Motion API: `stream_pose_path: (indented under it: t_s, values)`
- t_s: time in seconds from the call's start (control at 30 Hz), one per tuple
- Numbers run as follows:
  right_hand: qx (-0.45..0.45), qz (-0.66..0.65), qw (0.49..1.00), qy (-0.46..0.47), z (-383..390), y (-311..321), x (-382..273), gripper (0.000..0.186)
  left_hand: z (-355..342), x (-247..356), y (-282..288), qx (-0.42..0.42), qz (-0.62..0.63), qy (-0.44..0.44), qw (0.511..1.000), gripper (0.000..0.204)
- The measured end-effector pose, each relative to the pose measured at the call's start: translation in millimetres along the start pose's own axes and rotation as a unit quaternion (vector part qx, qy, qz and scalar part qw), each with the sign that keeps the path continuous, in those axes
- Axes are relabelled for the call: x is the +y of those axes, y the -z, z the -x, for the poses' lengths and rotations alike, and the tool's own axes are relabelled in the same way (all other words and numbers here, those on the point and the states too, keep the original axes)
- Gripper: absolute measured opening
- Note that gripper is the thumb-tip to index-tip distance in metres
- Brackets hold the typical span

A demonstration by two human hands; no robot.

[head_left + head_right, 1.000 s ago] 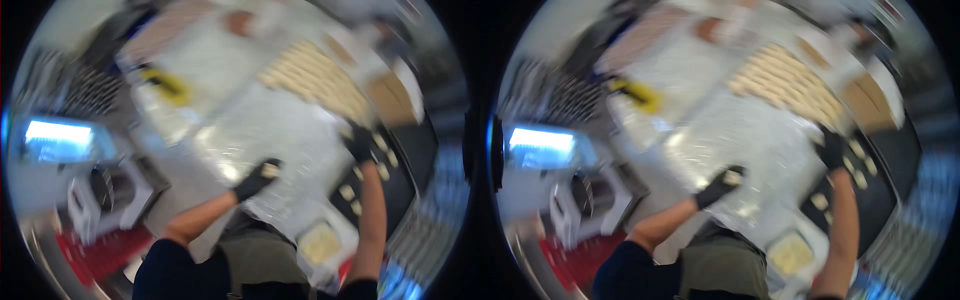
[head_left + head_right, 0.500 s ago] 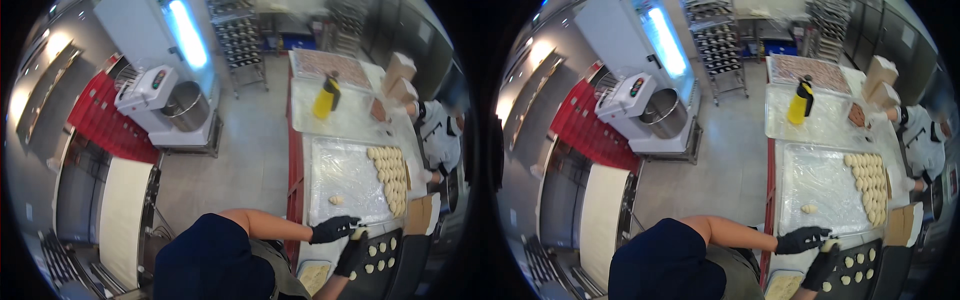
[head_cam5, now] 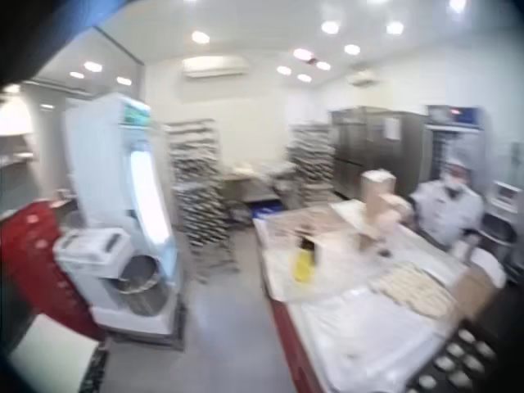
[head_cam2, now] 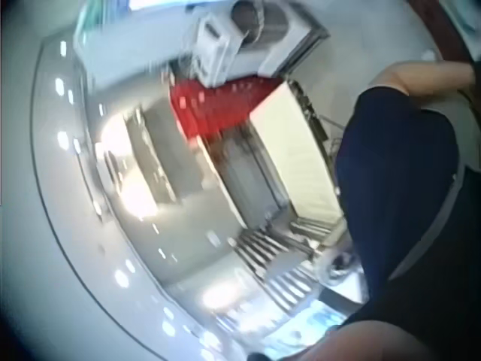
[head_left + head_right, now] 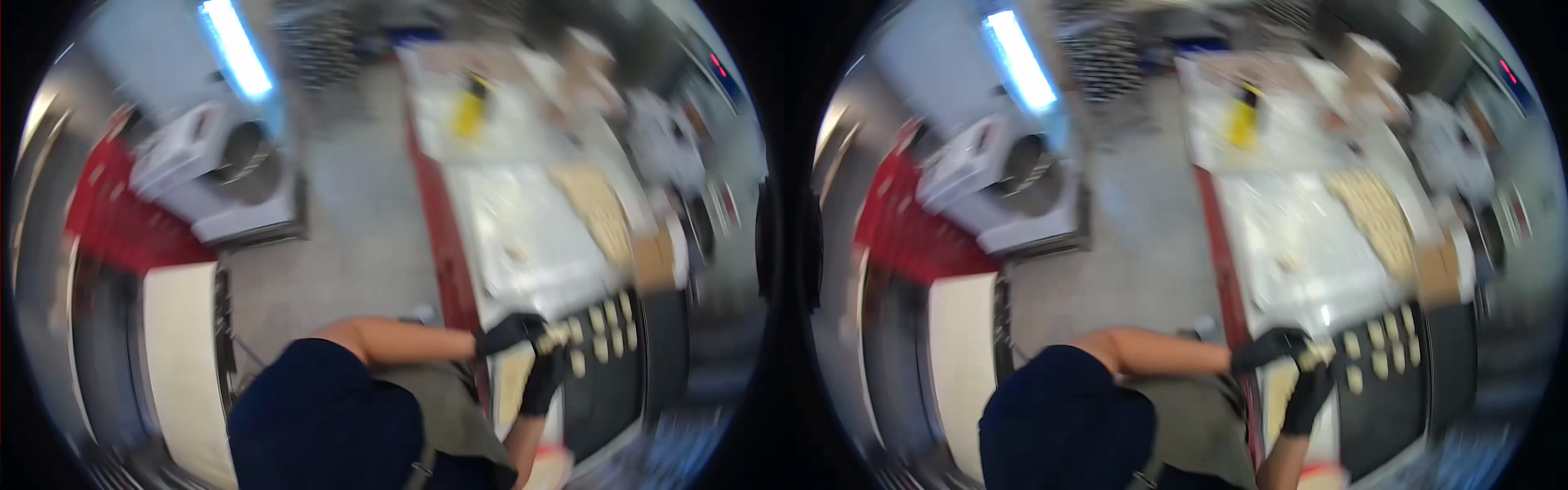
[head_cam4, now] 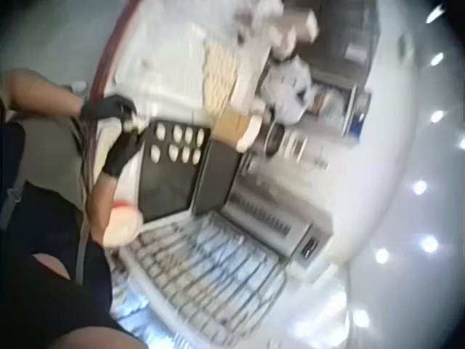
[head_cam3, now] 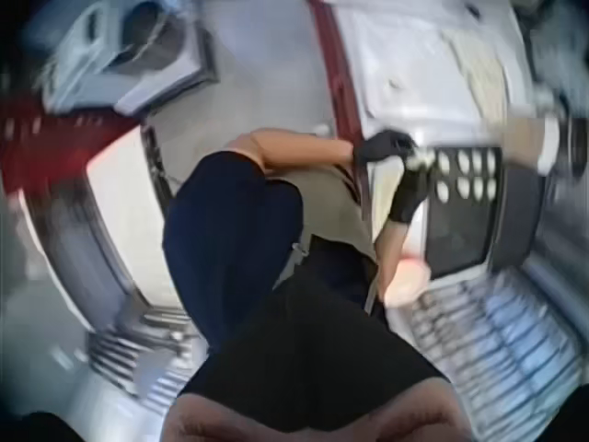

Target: The recorder is seen shaping small pieces of dough and placing them on a baking tray in a bakery production area.

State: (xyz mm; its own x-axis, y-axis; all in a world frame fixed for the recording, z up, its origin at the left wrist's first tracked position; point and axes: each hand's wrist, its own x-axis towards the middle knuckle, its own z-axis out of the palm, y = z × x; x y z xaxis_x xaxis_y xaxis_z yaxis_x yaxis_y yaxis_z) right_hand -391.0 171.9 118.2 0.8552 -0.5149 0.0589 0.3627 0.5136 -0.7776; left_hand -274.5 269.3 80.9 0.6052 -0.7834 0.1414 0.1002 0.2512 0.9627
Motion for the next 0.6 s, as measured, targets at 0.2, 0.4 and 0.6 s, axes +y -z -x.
stream_pose_path:
  t_s: [0.2, 0.4, 0.6]
  values:
    - [0.239, 0.005, 0.971, 0.015, 35.6, -45.5, -39.0, 0.049, 1.3, 60.6, -18.3, -0.086, 0.122, 0.087, 0.985, 0.026]
    - [0.254, -0.066, 0.962, 0.076, 72.8, -32.7, -38.0, 0.049, -10.3, 42.4, -41.5, -0.157, 0.128, 0.173, 0.964, 0.016]
    - [0.357, 0.055, 0.929, 0.086, 88.3, -36.7, -30.4, 0.049, -17.8, 23.9, -43.0, -0.225, 0.076, 0.214, 0.947, 0.020]
